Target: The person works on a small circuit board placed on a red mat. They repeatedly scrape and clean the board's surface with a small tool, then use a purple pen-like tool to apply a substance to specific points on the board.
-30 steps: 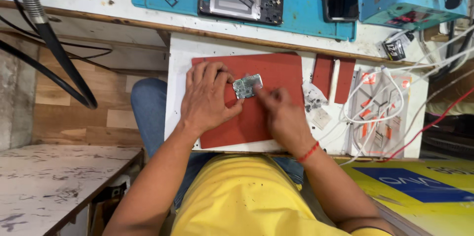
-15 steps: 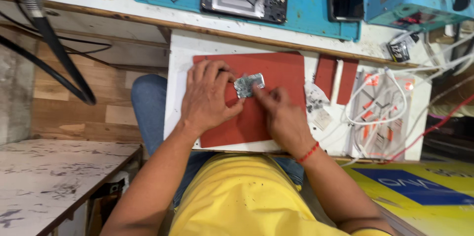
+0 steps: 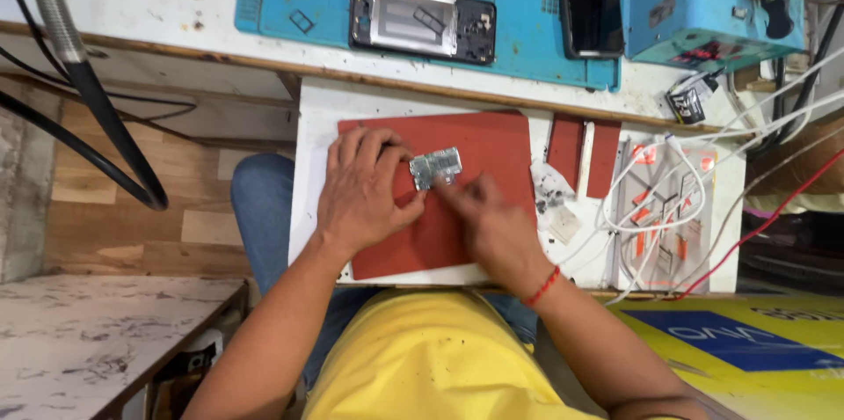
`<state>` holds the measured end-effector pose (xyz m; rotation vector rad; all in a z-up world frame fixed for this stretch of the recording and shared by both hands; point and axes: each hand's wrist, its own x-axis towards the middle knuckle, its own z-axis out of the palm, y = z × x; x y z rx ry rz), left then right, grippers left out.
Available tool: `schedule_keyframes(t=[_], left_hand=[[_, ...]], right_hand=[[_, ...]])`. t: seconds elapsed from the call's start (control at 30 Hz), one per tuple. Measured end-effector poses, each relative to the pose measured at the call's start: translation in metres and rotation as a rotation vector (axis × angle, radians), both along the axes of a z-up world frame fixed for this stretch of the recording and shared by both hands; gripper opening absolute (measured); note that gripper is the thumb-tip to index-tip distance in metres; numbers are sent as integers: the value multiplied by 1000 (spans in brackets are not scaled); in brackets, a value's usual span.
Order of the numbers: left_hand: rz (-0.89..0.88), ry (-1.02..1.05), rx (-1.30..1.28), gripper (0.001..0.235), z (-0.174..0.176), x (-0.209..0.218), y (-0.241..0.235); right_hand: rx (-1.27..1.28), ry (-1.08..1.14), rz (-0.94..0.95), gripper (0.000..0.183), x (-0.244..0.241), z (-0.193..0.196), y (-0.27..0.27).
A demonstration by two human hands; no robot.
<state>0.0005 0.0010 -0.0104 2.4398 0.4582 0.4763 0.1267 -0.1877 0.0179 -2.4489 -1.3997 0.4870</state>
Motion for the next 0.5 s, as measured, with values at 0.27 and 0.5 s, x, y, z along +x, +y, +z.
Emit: schedule_keyframes(t=[0.27, 0.5], left_hand=[[-9, -6, -13, 45, -2, -1, 2], [-1, -10, 25, 45, -3, -3, 1]], right_hand=[[-102, 5, -31, 72, -5, 2, 1], [65, 7, -55, 66, 5, -12, -10]])
